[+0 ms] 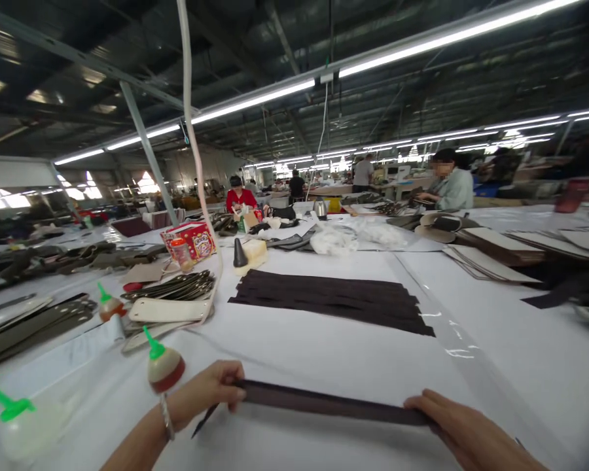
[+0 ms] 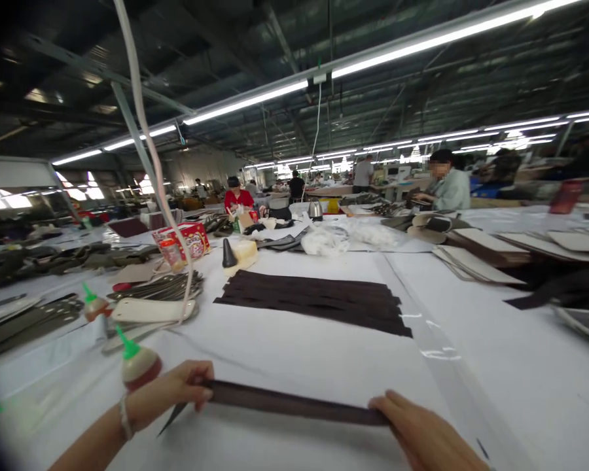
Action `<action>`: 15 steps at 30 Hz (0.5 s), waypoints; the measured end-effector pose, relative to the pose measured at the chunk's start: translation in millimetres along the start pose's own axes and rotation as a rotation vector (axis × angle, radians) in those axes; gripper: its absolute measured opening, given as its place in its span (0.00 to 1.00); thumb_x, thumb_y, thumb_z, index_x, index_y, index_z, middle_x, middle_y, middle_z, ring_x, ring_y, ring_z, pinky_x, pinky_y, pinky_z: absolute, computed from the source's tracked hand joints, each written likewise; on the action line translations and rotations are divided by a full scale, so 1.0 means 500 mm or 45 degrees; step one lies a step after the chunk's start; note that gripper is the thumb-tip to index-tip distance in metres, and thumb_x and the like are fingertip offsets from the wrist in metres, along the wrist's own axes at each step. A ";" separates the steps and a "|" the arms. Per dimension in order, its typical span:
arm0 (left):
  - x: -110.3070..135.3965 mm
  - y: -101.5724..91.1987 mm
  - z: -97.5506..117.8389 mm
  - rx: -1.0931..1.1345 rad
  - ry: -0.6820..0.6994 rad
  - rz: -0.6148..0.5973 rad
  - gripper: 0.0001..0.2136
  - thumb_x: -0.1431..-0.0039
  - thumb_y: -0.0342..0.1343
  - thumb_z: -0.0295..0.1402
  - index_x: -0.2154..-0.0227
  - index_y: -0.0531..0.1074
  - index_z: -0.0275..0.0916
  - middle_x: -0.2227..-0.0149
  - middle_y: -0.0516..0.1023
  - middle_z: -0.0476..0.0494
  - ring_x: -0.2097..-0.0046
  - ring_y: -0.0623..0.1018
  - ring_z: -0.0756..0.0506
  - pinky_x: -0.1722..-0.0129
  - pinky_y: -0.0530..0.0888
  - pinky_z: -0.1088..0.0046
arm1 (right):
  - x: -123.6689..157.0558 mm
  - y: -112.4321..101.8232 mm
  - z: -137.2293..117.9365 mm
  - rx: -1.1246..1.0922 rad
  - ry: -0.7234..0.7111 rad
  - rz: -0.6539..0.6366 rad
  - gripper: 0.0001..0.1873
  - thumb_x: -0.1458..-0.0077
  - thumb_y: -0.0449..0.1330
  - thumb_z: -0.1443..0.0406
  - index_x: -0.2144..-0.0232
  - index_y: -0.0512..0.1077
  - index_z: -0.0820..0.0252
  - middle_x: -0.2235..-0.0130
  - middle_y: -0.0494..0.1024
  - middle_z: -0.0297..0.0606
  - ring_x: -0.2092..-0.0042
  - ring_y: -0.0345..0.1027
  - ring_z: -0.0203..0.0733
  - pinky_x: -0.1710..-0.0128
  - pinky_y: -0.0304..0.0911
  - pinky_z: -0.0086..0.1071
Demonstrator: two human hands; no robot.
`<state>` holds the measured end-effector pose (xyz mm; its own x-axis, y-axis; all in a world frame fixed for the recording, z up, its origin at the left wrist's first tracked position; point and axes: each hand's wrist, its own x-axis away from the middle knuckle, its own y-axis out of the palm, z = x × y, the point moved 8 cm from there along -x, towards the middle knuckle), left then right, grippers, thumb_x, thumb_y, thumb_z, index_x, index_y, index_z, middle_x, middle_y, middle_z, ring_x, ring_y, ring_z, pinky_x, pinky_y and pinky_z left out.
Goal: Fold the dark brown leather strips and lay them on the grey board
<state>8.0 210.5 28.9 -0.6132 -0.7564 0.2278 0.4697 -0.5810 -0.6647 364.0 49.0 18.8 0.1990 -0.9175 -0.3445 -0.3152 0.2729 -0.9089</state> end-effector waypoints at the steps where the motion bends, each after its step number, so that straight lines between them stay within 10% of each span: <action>1: -0.035 -0.014 0.002 0.041 0.016 0.033 0.09 0.48 0.52 0.39 0.72 0.64 0.38 0.77 0.71 0.52 0.72 0.71 0.49 0.70 0.67 0.75 | -0.021 -0.014 0.027 0.003 0.040 -0.007 0.18 0.41 0.47 0.68 0.55 0.73 0.48 0.58 0.78 0.35 0.59 0.75 0.43 0.61 0.71 0.31; 8: -0.310 -0.152 0.000 0.035 0.032 0.379 0.12 0.36 0.52 0.40 0.61 0.69 0.35 0.66 0.73 0.47 0.68 0.74 0.50 0.67 0.74 0.69 | -0.221 -0.073 0.153 0.545 0.031 0.007 0.22 0.44 0.42 0.79 0.59 0.72 0.58 0.65 0.73 0.39 0.65 0.69 0.41 0.63 0.60 0.35; 15: -0.452 -0.230 -0.032 -0.370 -0.097 0.662 0.16 0.38 0.55 0.38 0.50 0.68 0.37 0.49 0.70 0.40 0.51 0.73 0.41 0.52 0.72 0.56 | -0.322 0.009 0.224 0.662 0.003 0.043 0.21 0.47 0.46 0.80 0.56 0.70 0.61 0.64 0.71 0.42 0.60 0.64 0.48 0.59 0.54 0.40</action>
<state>82.4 452.8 42.5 -0.2975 -0.9449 -0.1365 0.4964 -0.0310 -0.8676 434.8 230.1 43.9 0.1942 -0.9063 -0.3753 0.1816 0.4092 -0.8942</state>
